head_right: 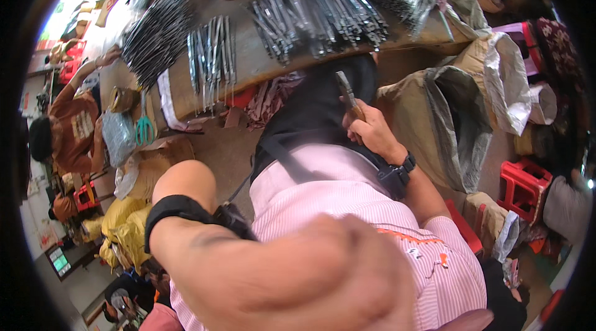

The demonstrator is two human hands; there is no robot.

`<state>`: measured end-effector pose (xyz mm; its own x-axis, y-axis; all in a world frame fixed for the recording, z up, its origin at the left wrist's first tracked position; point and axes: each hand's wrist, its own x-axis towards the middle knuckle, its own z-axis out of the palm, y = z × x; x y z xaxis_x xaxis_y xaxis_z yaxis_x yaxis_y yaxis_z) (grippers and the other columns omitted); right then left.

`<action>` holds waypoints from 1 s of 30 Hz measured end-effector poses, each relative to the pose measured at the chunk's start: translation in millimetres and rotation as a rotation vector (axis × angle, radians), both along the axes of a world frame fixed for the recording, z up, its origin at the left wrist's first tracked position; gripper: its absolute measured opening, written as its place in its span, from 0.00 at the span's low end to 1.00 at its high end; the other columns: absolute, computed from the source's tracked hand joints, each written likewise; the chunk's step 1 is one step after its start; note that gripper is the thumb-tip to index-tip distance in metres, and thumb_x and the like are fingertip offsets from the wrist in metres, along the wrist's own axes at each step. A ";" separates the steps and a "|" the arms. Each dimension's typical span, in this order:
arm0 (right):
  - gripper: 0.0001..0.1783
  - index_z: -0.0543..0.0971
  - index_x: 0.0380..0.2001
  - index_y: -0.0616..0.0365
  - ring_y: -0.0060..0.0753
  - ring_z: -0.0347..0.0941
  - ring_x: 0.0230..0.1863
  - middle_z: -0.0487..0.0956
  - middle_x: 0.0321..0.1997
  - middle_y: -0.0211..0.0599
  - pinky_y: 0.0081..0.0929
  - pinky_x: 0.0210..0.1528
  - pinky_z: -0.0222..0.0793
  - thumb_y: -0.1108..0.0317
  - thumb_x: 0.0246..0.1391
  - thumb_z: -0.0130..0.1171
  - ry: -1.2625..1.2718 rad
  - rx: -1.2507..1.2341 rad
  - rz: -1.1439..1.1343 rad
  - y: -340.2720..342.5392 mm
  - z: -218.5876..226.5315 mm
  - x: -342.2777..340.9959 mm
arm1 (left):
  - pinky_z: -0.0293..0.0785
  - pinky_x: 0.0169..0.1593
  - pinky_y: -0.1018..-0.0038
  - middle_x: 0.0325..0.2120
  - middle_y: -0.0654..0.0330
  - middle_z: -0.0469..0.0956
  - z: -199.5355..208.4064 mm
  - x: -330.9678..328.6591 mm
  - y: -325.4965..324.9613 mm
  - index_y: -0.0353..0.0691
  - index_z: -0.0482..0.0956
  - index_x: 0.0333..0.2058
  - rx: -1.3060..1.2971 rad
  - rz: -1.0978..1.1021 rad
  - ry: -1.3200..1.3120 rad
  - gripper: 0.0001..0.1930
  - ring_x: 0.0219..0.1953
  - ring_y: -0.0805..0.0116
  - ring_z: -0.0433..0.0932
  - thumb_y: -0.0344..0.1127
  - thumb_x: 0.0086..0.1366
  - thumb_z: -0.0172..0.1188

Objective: The person repeatedly picks up thin metal rods from a pile on the table, uses pliers to cut each rod, and places the cut pieces back on the table. The process is continuous and repetitive throughout the clip.

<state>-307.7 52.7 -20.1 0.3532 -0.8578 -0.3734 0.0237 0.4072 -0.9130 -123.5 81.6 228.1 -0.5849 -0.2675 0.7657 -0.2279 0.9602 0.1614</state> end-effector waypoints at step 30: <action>0.28 0.68 0.53 0.65 0.23 0.69 0.22 0.73 0.27 0.35 0.20 0.24 0.68 0.76 0.43 0.42 -0.024 0.029 -0.078 -3.5 -6.4 -10.5 | 0.62 0.23 0.83 0.28 0.57 0.73 -103.7 110.2 -70.1 0.35 0.73 0.37 0.551 0.419 0.719 0.07 0.24 0.76 0.68 0.29 0.61 0.54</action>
<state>-318.2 49.3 -26.4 0.2951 -0.8719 -0.3906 0.0776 0.4294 -0.8998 -13.3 11.4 124.3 0.1914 -0.7710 0.6074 -0.2041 0.5741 0.7929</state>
